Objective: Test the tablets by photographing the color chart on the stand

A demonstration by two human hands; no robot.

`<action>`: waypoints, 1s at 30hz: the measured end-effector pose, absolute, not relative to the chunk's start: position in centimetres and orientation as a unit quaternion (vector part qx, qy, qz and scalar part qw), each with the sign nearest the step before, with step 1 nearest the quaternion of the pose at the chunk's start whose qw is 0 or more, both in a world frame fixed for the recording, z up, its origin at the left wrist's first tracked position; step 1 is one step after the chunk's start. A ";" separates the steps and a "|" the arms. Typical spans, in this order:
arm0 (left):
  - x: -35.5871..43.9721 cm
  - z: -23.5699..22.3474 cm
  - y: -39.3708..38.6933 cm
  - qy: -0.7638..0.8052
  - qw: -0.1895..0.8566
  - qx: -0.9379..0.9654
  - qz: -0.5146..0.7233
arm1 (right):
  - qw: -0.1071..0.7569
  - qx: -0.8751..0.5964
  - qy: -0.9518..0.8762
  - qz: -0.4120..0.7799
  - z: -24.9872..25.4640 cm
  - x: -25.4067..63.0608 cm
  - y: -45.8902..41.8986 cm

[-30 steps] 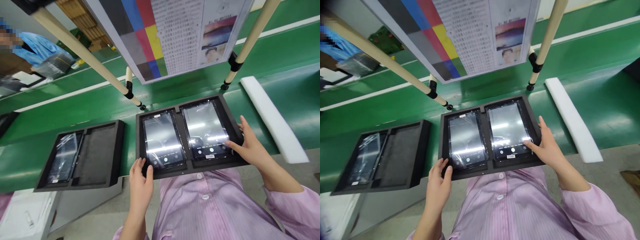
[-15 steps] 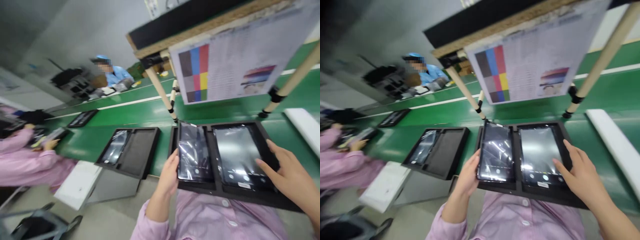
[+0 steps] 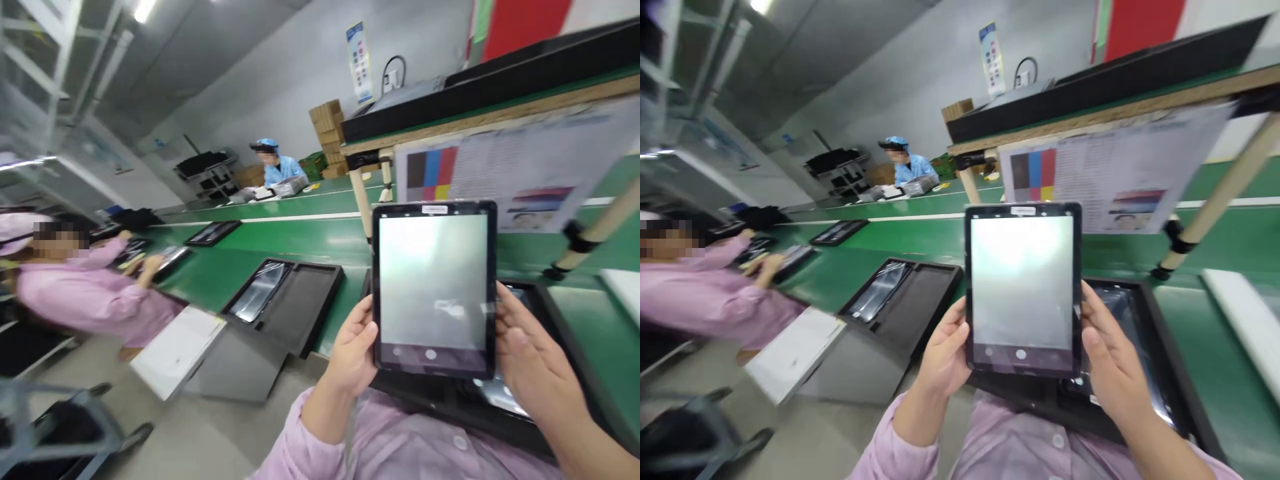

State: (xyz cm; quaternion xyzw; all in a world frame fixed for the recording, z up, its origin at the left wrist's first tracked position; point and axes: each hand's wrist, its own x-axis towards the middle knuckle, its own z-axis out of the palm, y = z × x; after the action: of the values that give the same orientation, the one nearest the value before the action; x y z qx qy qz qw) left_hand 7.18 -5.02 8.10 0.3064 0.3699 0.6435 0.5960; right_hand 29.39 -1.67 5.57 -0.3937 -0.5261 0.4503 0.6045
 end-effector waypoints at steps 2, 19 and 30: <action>7.9 7.6 -4.5 0.378 0.563 0.310 0.666 | 0.648 -0.340 -0.442 0.518 6.4 28.9 -1.5; 12.8 4.1 -4.0 0.565 -0.025 0.676 0.472 | 0.616 -0.438 -0.404 0.516 6.9 31.1 -0.8; 12.8 3.5 -3.9 0.566 -0.009 0.663 0.490 | 0.633 -0.390 -0.431 0.512 6.9 31.0 -0.9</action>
State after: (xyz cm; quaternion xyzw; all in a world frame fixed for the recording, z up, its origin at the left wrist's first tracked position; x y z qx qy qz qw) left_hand 12.83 -3.87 3.47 0.6631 0.5656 0.4903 -0.0088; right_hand 30.97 -0.86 6.89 -0.3899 -0.4307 0.5118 0.6329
